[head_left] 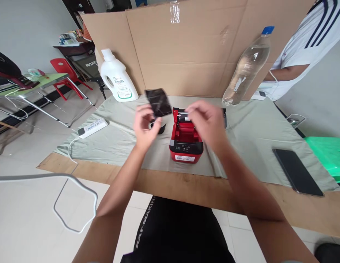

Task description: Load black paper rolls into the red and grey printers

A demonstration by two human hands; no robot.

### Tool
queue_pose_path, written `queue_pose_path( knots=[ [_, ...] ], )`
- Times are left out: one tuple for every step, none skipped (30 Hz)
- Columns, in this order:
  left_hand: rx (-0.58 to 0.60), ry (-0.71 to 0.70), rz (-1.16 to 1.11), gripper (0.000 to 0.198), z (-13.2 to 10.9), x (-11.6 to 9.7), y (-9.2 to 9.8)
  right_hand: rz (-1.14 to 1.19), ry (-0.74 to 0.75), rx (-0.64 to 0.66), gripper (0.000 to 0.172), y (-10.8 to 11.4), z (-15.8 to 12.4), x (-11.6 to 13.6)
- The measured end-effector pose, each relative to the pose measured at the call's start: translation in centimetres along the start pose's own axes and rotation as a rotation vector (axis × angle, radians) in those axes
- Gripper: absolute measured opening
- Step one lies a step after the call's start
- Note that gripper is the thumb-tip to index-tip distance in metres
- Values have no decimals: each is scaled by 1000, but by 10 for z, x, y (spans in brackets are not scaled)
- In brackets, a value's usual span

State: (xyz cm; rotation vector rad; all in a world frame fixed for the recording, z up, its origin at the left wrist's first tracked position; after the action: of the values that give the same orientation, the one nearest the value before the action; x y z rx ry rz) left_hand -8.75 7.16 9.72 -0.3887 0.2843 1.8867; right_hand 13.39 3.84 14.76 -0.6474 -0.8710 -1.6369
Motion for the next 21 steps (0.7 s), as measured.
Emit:
queue_pose_path(
  knots=[
    [84, -31, -31, 29, -5, -15, -19, 14, -82, -6, 16, 19, 11, -11],
    [164, -66, -59, 24, -11, -30, -36, 18, -165, 34, 18, 33, 18, -21],
    [218, -94, -79, 19, -17, -42, -48, -4, -248, 138, 19, 42, 22, -31],
    [253, -112, -92, 14, -22, -51, -57, -41, -313, 273, 21, 46, 22, -39],
    [272, -120, -96, 10, -27, -56, -61, -80, -361, 413, 23, 47, 19, -44],
    [277, -116, -93, 9, -30, -59, -62, -120, -384, 538, 25, 47, 15, -46],
    [281, -104, -84, 10, -33, -59, -62, -154, -381, 626, 25, 46, 12, -47],
    [290, -90, -73, 11, -35, -58, -60, -182, -360, 672, 25, 44, 9, -45],
    [306, -76, -66, 13, -37, -55, -58, -204, -331, 680, 25, 42, 9, -43],
    [330, -61, -64, 14, -39, -53, -57, -220, -303, 672, 25, 39, 9, -41],
    [359, -46, -67, 14, -40, -50, -57, -226, -278, 664, 25, 36, 10, -39],
    [389, -30, -71, 14, -42, -48, -57, -221, -262, 672, 25, 32, 9, -38],
    [413, -11, -74, 13, -43, -46, -58, -208, -251, 703, 25, 26, 8, -37],
    [430, 7, -76, 12, -44, -45, -59, -193, -242, 742, 26, 21, 5, -37],
    [441, 22, -75, 11, -45, -44, -60, -181, -230, 777, 26, 16, 3, -37],
    [444, 33, -71, 11, -46, -44, -61, -170, -216, 794, 26, 13, 1, -36],
    [435, 38, -62, 10, -46, -44, -62, -163, -201, 793, 26, 10, -1, -36],
    [410, 37, -48, 10, -46, -44, -61, -160, -190, 779, 27, 8, -1, -36],
    [377, 25, -29, 10, -45, -44, -59, -160, -185, 758, 28, 6, -1, -37],
    [339, 2, -6, 10, -45, -45, -57, -163, -186, 738, 28, 5, -1, -38],
    [306, -32, 18, 11, -44, -47, -54, -173, -190, 724, 27, 4, 0, -40]
  ],
)
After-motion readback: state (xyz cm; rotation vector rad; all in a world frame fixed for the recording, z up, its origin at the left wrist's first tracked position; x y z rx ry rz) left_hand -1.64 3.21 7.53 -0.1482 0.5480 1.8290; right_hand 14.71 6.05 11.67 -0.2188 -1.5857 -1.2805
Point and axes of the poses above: each hand's wrist, its own z-axis towards the middle knuckle, its own y-axis out of the back of the hand, x = y × z, the point moved 6 cm from there along z, towards the middle knuckle, and after that the axes turned 3 degrees about -x, right-handed, at the moved point
